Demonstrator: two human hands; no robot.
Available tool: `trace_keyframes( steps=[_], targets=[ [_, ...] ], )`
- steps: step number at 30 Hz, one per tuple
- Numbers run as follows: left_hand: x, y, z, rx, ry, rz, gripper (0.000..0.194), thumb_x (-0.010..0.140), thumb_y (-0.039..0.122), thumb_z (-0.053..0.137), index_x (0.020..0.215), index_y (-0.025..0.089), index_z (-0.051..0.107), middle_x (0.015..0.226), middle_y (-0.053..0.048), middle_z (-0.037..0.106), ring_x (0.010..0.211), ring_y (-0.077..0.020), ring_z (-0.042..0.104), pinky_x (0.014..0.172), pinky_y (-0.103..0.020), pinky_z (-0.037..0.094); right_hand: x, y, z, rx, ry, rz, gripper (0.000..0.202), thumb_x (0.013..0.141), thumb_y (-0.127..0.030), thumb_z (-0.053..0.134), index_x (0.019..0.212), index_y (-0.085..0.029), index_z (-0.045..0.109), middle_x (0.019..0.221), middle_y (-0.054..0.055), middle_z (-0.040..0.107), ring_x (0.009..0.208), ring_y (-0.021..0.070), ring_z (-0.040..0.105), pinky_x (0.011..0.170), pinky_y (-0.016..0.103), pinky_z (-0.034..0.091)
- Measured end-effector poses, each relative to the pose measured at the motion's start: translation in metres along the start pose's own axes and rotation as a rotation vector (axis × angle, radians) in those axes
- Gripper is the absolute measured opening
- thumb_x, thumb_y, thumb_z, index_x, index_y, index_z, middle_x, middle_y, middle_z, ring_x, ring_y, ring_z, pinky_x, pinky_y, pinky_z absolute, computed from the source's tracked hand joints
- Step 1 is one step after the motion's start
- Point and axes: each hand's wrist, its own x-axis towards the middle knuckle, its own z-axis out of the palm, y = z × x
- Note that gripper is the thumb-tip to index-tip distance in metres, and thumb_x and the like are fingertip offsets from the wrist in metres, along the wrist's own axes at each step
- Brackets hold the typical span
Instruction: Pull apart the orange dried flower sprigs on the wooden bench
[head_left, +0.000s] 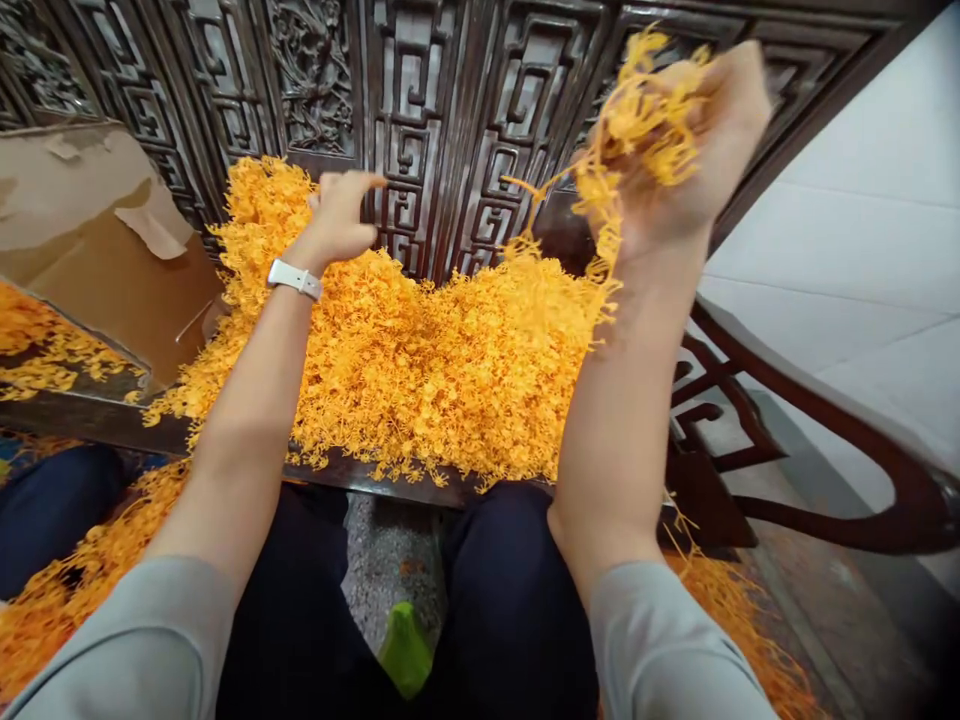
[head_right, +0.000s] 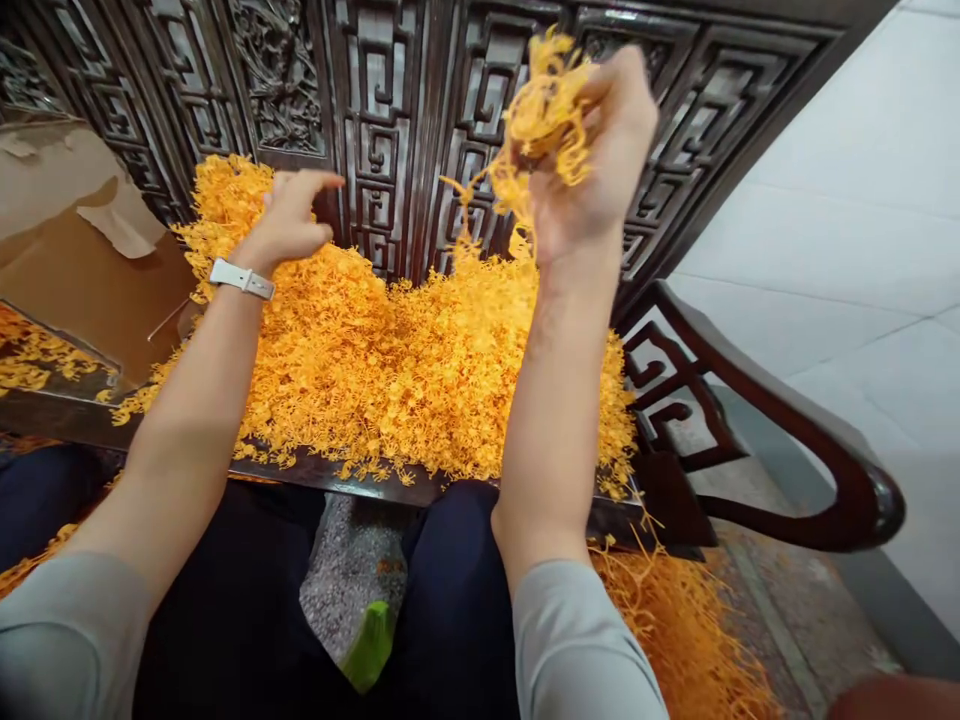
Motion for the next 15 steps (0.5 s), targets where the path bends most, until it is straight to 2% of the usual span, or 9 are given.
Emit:
trace_keyframes(
  steps=[2, 3, 5, 7, 10, 13, 15],
  targets=[
    [0.003, 0.044, -0.007, -0.198, 0.038, 0.069, 0.067, 0.086, 0.057, 0.056, 0.151, 0.043, 0.061, 0.153, 0.007, 0.068, 0.152, -0.0397, 0.042, 0.126, -0.065, 0.035, -0.005, 0.009, 0.012, 0.159, -0.007, -0.042, 0.033, 0.076, -0.047, 0.048, 0.072, -0.027, 0.022, 0.082, 0.004, 0.037, 0.065, 0.0149, 0.043, 0.056, 0.031, 0.050],
    [0.002, 0.064, -0.009, -0.285, 0.000, 0.106, 0.063, 0.091, 0.061, 0.051, 0.151, 0.044, 0.060, 0.148, 0.007, 0.072, 0.150, -0.0399, 0.045, 0.124, -0.065, 0.037, -0.007, 0.013, 0.017, 0.205, -0.043, -0.017, 0.028, 0.077, -0.043, 0.051, 0.069, -0.027, 0.029, 0.081, 0.004, 0.039, 0.064, 0.0145, 0.042, 0.056, 0.031, 0.050],
    [-0.002, 0.098, -0.008, -0.409, -0.066, 0.168, 0.057, 0.097, 0.068, 0.043, 0.142, 0.041, 0.066, 0.136, 0.002, 0.078, 0.144, -0.0394, 0.053, 0.118, -0.062, 0.043, -0.011, 0.018, 0.026, 0.193, -0.121, 0.057, 0.017, 0.079, -0.037, 0.055, 0.069, -0.028, 0.045, 0.079, 0.003, 0.045, 0.066, 0.0146, 0.045, 0.058, 0.033, 0.050],
    [-0.007, 0.118, -0.005, -0.458, -0.154, 0.244, 0.052, 0.099, 0.069, 0.046, 0.123, 0.032, 0.074, 0.125, -0.004, 0.081, 0.131, -0.0377, 0.065, 0.111, -0.058, 0.049, -0.014, 0.021, 0.031, 0.149, -0.140, 0.051, 0.012, 0.080, -0.036, 0.061, 0.072, -0.027, 0.057, 0.077, 0.003, 0.051, 0.065, 0.0148, 0.048, 0.061, 0.035, 0.050],
    [-0.013, 0.124, -0.002, -0.458, -0.252, 0.303, 0.050, 0.097, 0.070, 0.055, 0.100, 0.024, 0.074, 0.113, -0.009, 0.082, 0.120, -0.0371, 0.072, 0.106, -0.057, 0.054, -0.019, 0.025, 0.032, 0.032, -0.225, 0.016, 0.016, 0.083, -0.041, 0.073, 0.077, -0.028, 0.068, 0.077, 0.003, 0.060, 0.067, 0.0155, 0.049, 0.070, 0.039, 0.051],
    [-0.014, 0.119, -0.003, -0.510, -0.239, 0.265, 0.040, 0.098, 0.064, 0.059, 0.095, 0.025, 0.069, 0.115, -0.009, 0.081, 0.117, -0.0344, 0.072, 0.107, -0.057, 0.055, -0.023, 0.028, 0.031, -0.036, -0.253, -0.013, 0.017, 0.089, -0.044, 0.077, 0.085, -0.029, 0.071, 0.079, 0.000, 0.062, 0.073, 0.0157, 0.050, 0.081, 0.038, 0.053],
    [-0.012, 0.117, -0.002, -0.578, -0.206, 0.196, 0.029, 0.101, 0.053, 0.054, 0.098, 0.027, 0.063, 0.120, -0.010, 0.080, 0.112, -0.0310, 0.074, 0.106, -0.056, 0.056, -0.023, 0.031, 0.035, -0.048, -0.199, -0.005, 0.024, 0.091, -0.049, 0.078, 0.084, -0.028, 0.068, 0.078, -0.001, 0.060, 0.076, 0.0155, 0.053, 0.082, 0.036, 0.054]
  ],
)
